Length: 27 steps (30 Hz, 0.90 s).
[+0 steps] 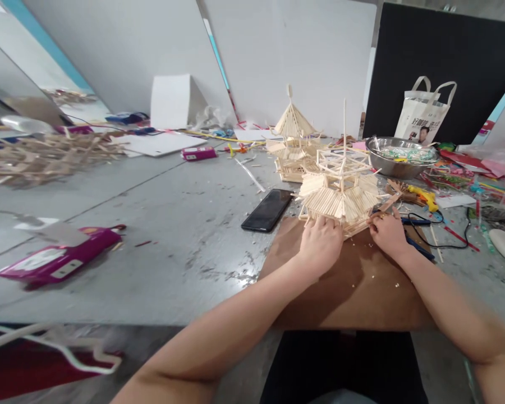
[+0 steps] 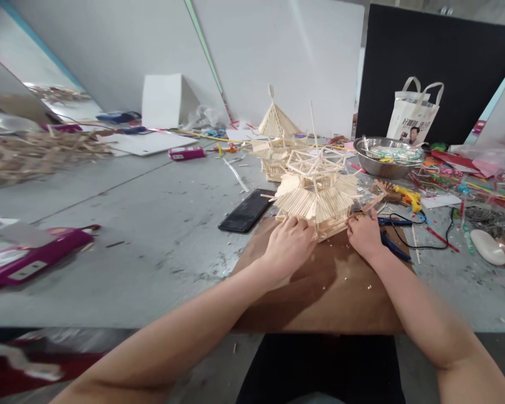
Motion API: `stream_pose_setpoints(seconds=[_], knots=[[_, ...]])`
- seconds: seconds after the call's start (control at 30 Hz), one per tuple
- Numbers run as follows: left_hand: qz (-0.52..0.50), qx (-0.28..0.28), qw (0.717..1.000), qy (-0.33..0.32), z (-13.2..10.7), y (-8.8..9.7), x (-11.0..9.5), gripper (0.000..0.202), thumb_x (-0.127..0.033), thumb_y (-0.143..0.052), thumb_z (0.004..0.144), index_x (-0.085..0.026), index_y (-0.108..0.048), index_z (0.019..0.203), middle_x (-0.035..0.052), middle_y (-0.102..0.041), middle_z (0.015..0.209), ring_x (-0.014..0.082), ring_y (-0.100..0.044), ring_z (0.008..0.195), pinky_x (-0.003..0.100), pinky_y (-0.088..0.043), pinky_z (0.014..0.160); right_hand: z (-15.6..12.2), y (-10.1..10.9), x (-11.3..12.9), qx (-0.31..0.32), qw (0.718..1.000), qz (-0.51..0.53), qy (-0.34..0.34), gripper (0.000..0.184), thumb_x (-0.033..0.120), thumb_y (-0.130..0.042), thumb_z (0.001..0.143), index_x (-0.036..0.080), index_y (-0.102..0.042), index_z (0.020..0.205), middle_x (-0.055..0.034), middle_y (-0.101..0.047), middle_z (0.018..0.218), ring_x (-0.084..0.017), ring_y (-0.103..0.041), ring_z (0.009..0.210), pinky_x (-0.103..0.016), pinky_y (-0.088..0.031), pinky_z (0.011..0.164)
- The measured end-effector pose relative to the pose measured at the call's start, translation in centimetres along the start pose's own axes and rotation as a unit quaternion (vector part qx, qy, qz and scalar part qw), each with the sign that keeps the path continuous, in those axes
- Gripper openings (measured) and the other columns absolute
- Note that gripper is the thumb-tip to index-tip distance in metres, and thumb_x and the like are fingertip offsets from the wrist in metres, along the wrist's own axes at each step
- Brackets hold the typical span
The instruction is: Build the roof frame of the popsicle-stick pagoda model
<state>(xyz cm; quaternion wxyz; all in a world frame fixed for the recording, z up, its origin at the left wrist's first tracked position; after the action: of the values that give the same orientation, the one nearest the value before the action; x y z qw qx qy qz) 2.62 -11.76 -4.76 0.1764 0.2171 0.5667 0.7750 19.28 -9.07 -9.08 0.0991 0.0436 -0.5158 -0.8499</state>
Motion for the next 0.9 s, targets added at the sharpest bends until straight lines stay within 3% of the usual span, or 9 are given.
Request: stream_pose_setpoints(seconds=[0.17, 0.33, 0.5, 0.9], knots=[[-0.019, 0.065, 0.997, 0.043, -0.1, 0.4, 0.4, 0.026, -0.034, -0.051, 0.083, -0.012, -0.061, 0.094, 0.0125, -0.065, 0.093, 0.0273, -0.058, 0.092, 0.035, -0.048, 0.071, -0.2, 0.3, 0.3, 0.007, 1.000, 0.003, -0.009, 0.022, 0.019, -0.045, 0.079, 0.019, -0.066, 0.084, -0.0050, -0.068, 0.093, -0.020, -0.058, 0.090, -0.041, -0.014, 0.101], [-0.051, 0.121, 0.991, 0.038, 0.5, -0.1, 1.1, 0.029, -0.037, -0.046, 0.086, -0.015, -0.062, 0.094, 0.0124, -0.067, 0.092, 0.0279, -0.064, 0.088, 0.038, -0.049, 0.072, 0.1, 0.0, -0.3, 0.025, 0.999, 0.025, -0.006, 0.021, 0.019, -0.046, 0.078, 0.019, -0.065, 0.087, -0.0054, -0.069, 0.092, -0.021, -0.059, 0.090, -0.040, -0.018, 0.101], [-0.065, 0.113, 0.991, 0.022, 0.8, -0.4, 1.4, 0.029, -0.039, -0.048, 0.083, -0.015, -0.062, 0.090, 0.0128, -0.068, 0.089, 0.0295, -0.064, 0.087, 0.040, -0.049, 0.073, 0.4, -0.2, -0.8, 0.038, 0.998, 0.045, 0.000, 0.020, 0.019, -0.047, 0.079, 0.020, -0.065, 0.087, -0.0043, -0.069, 0.096, -0.021, -0.059, 0.094, -0.038, -0.024, 0.099], [-0.057, 0.126, 0.990, 0.023, 0.8, -0.4, 1.9, 0.031, -0.041, -0.044, 0.085, -0.017, -0.064, 0.090, 0.0116, -0.068, 0.091, 0.0287, -0.065, 0.085, 0.040, -0.050, 0.071, 0.3, 0.0, -0.5, 0.032, 0.998, 0.048, 0.003, 0.022, 0.020, -0.046, 0.078, 0.019, -0.066, 0.087, -0.0045, -0.069, 0.096, -0.021, -0.059, 0.093, -0.037, -0.026, 0.097]])
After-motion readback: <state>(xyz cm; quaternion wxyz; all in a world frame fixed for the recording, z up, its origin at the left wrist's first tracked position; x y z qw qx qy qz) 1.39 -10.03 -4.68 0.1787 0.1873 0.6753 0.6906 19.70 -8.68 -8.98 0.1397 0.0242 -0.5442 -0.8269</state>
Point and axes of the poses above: each hand's wrist, its own z-axis towards the middle knuckle, its own y-axis out of the back of the hand, x = y × z, the point moved 4 cm from there along z, towards the middle knuckle
